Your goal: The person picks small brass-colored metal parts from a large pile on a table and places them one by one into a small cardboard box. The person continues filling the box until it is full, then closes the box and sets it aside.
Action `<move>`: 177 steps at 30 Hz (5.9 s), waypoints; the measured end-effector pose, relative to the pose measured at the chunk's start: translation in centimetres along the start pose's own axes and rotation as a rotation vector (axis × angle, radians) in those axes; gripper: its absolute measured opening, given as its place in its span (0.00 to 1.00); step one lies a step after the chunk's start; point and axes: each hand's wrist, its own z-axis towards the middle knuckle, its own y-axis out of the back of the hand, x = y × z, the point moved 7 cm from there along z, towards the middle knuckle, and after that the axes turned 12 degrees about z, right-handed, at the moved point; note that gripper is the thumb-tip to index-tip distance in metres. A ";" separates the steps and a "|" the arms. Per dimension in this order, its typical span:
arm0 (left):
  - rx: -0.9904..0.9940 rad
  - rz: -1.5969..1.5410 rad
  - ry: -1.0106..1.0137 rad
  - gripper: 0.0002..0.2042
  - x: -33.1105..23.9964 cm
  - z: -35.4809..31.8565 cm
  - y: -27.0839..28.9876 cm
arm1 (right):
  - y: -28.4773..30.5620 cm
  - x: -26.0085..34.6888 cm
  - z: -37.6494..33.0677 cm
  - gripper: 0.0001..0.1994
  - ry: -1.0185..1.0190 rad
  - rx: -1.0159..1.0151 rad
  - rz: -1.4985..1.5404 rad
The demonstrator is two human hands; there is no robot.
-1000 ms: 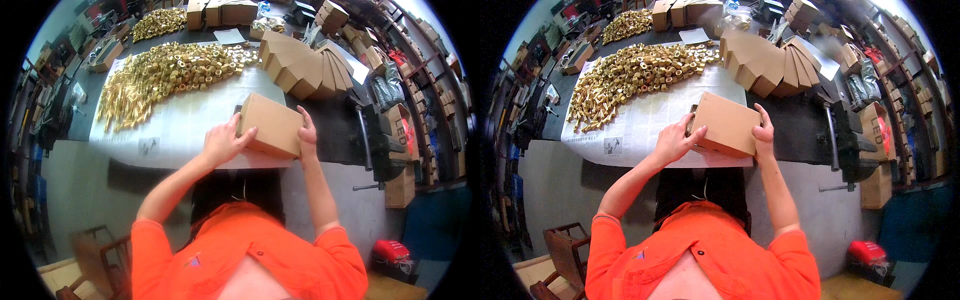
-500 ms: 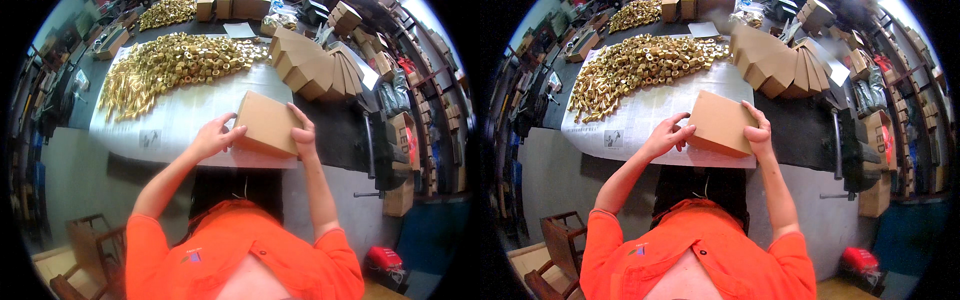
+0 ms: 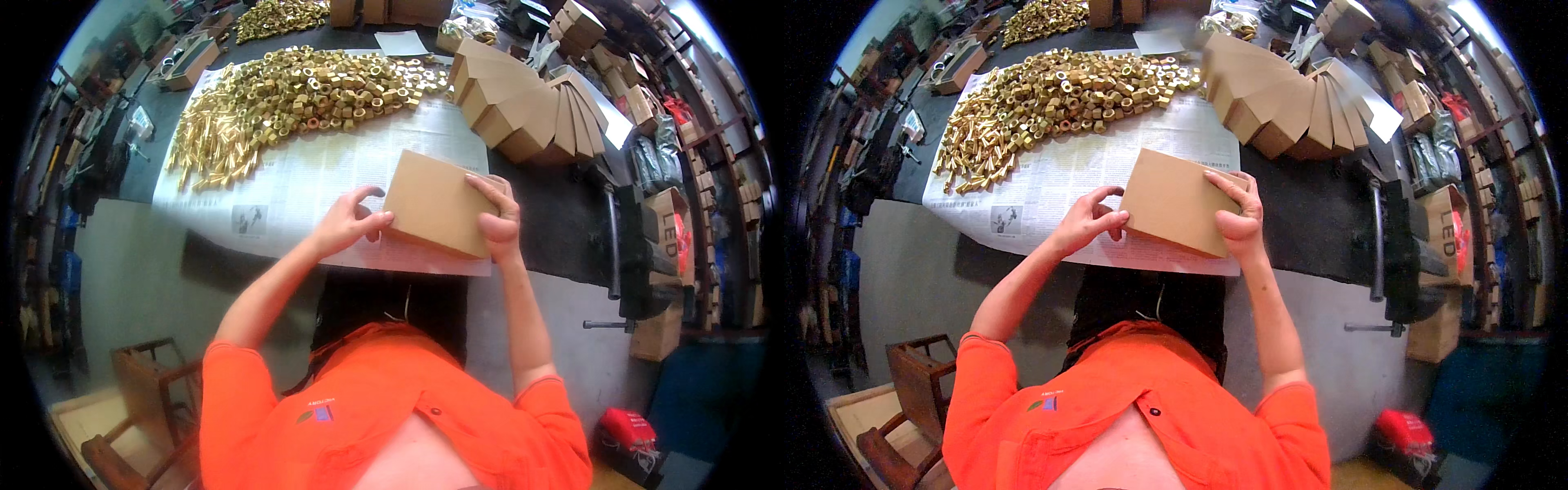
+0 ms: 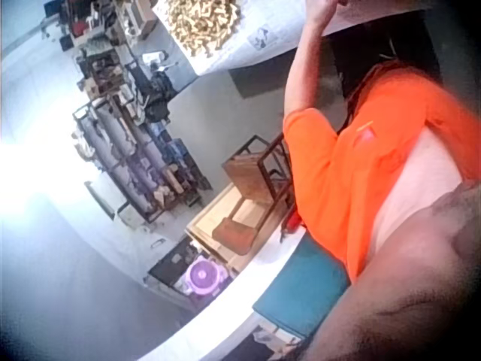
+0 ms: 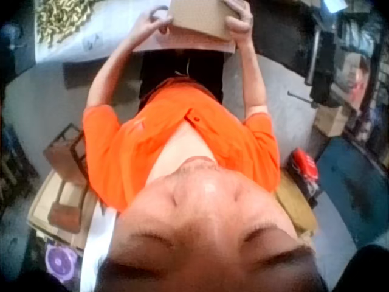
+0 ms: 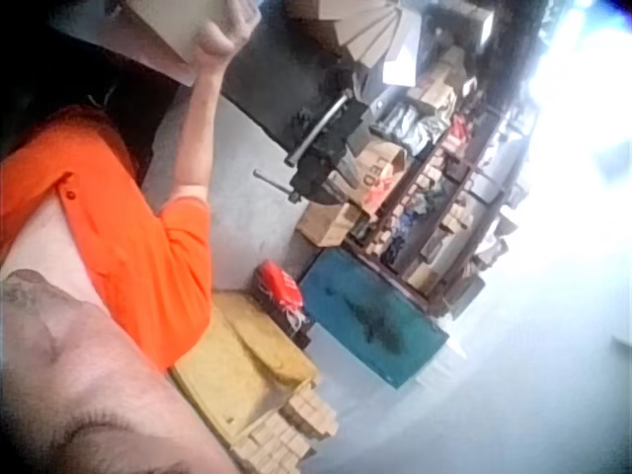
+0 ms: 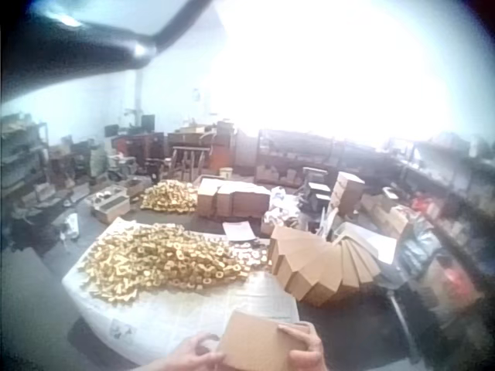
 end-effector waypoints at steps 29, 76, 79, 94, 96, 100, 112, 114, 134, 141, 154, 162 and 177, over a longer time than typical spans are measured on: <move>-0.503 0.587 -0.128 0.21 -1.1 7.2 0.3 | -1.0 0.5 -1.8 0.29 0.014 0.030 -0.562; -0.451 0.298 -0.671 0.07 -7.5 11.0 -7.4 | 30.4 -1.4 14.1 0.25 -0.505 -0.566 -0.255; -0.190 0.675 -0.592 0.08 -7.0 10.3 -6.3 | 30.5 -2.9 16.1 0.31 -0.510 -0.596 -0.110; 0.027 0.694 -0.522 0.10 -6.3 10.9 -7.2 | 34.5 -5.0 19.7 0.16 -0.585 -0.587 0.207; 0.036 0.682 -0.516 0.10 -6.2 10.9 -7.3 | 34.5 -3.9 19.6 0.14 -0.537 -0.651 0.329; 0.081 0.725 -0.448 0.11 -6.0 10.4 -7.2 | 34.2 -2.6 19.7 0.14 -0.444 -0.789 0.386; -0.054 0.497 -0.367 0.11 -3.7 6.9 0.3 | 19.5 12.0 19.8 0.19 0.241 -0.071 0.503; -0.192 0.396 -0.372 0.11 -3.2 6.0 4.0 | 13.8 12.4 17.4 0.17 0.336 -0.013 0.181; -0.700 0.410 -0.192 0.11 -0.2 2.2 9.9 | -12.2 7.6 0.2 0.19 0.287 0.990 -0.533; -0.488 0.012 -0.219 0.09 2.0 1.6 10.5 | -9.7 3.9 2.6 0.19 0.255 0.872 -0.737; -0.561 0.961 -0.159 0.16 2.3 11.0 12.5 | -8.4 4.0 -0.8 0.13 0.272 0.572 -0.438; -0.599 1.098 -0.257 0.14 2.9 11.9 11.0 | -8.6 4.2 -1.5 0.12 0.309 0.472 -0.426; -0.455 1.171 -0.221 0.11 3.0 10.6 11.7 | -8.7 3.9 -1.2 0.14 0.338 0.544 -0.455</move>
